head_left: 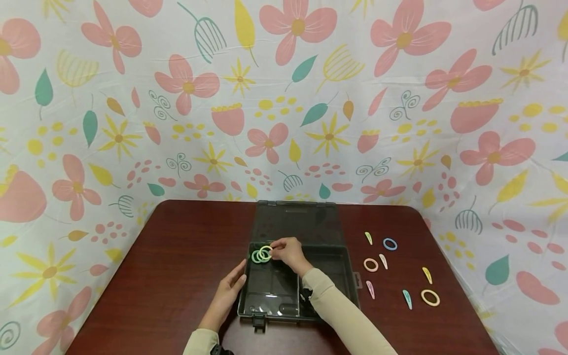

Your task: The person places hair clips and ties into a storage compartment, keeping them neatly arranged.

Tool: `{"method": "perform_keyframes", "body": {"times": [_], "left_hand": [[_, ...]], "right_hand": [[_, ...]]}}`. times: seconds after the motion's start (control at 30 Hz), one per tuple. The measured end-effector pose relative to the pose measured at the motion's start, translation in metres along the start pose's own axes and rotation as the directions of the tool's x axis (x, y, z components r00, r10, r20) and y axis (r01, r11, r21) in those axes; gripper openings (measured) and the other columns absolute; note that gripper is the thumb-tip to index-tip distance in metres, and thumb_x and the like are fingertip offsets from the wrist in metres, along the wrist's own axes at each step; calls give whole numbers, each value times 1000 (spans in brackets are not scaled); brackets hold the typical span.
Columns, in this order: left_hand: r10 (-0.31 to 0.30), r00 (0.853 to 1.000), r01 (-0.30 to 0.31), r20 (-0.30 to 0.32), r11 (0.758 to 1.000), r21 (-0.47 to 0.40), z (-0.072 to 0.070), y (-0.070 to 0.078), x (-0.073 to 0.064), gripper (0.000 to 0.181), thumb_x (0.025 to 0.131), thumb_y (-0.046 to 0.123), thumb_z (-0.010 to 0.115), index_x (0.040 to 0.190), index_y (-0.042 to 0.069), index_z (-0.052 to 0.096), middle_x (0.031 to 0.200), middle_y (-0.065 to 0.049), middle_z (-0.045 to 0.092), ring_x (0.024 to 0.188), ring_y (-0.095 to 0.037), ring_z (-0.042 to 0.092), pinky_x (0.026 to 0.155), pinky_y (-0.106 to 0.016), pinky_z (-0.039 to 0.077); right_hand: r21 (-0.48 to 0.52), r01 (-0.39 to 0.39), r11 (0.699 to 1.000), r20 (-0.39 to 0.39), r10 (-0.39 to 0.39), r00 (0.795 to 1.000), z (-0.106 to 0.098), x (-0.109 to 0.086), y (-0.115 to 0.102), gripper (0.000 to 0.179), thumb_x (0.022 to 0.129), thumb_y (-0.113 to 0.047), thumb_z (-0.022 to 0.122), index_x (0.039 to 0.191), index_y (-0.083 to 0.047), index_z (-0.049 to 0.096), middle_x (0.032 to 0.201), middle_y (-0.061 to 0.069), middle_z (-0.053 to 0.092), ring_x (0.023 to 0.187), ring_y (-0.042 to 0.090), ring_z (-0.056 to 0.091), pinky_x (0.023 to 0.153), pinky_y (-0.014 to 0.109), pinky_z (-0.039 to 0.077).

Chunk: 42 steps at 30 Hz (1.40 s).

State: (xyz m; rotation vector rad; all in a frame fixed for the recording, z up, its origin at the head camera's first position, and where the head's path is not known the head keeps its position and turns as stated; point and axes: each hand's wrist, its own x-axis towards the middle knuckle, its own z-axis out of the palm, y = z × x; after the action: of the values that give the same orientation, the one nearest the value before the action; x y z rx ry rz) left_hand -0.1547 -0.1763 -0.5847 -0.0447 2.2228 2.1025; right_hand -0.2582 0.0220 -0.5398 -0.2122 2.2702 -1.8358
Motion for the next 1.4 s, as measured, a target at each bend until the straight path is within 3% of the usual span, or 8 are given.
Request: {"method": "perform_keyframes", "body": {"times": [0.33, 0.57, 0.87, 1.03, 1.27, 1.4], "left_hand": [[-19, 1000, 19, 1, 1000, -4, 0, 0, 1, 49, 101, 12, 50, 149, 15, 39, 154, -13, 31, 141, -34, 24, 112, -54, 23], [-15, 1000, 15, 3, 1000, 5, 0, 1, 0, 50, 101, 13, 50, 149, 13, 37, 153, -15, 31, 141, -35, 25, 111, -55, 24], [-18, 1000, 18, -1, 1000, 15, 1, 3, -2, 50, 101, 13, 50, 149, 12, 37, 153, -16, 32, 140, -36, 26, 110, -55, 26], [-21, 1000, 21, -4, 999, 31, 1, 2, -2, 50, 101, 14, 51, 149, 12, 37, 152, -16, 33, 140, -37, 27, 109, -55, 27], [-9, 1000, 9, 0, 1000, 18, 2, 2, -2, 51, 101, 14, 51, 150, 10, 36, 153, -16, 32, 140, -37, 26, 110, -55, 27], [-1, 1000, 1, 1, 1000, 23, 2, 1, -2, 51, 101, 13, 50, 150, 9, 35, 153, -17, 31, 140, -38, 26, 109, -56, 27]], "right_hand": [[-142, 63, 988, -15, -65, 998, 3, 0, 4, 17, 80, 9, 71, 97, 10, 71, 79, 17, 69, 66, 23, 69, 65, 38, 58], [-196, 83, 977, -38, -92, 995, 5, 0, 6, 14, 81, 8, 72, 95, 9, 71, 80, 16, 69, 67, 22, 69, 63, 37, 58], [-329, 121, 937, -52, -146, 988, 6, -3, 8, 14, 80, 1, 75, 94, 4, 73, 84, 12, 71, 74, 23, 68, 61, 29, 54], [-304, 122, 945, -11, -132, 991, 2, -7, 6, 20, 81, 2, 74, 100, 6, 72, 90, 15, 71, 81, 25, 69, 66, 32, 56], [-229, 217, 949, 65, -207, 976, -12, -10, 1, 23, 84, -7, 74, 104, 3, 71, 94, 14, 71, 79, 18, 68, 65, 30, 56], [-201, 161, 966, 64, -151, 987, -18, -11, -7, 27, 85, -4, 72, 109, 6, 69, 100, 19, 69, 86, 24, 69, 71, 32, 56]]}}
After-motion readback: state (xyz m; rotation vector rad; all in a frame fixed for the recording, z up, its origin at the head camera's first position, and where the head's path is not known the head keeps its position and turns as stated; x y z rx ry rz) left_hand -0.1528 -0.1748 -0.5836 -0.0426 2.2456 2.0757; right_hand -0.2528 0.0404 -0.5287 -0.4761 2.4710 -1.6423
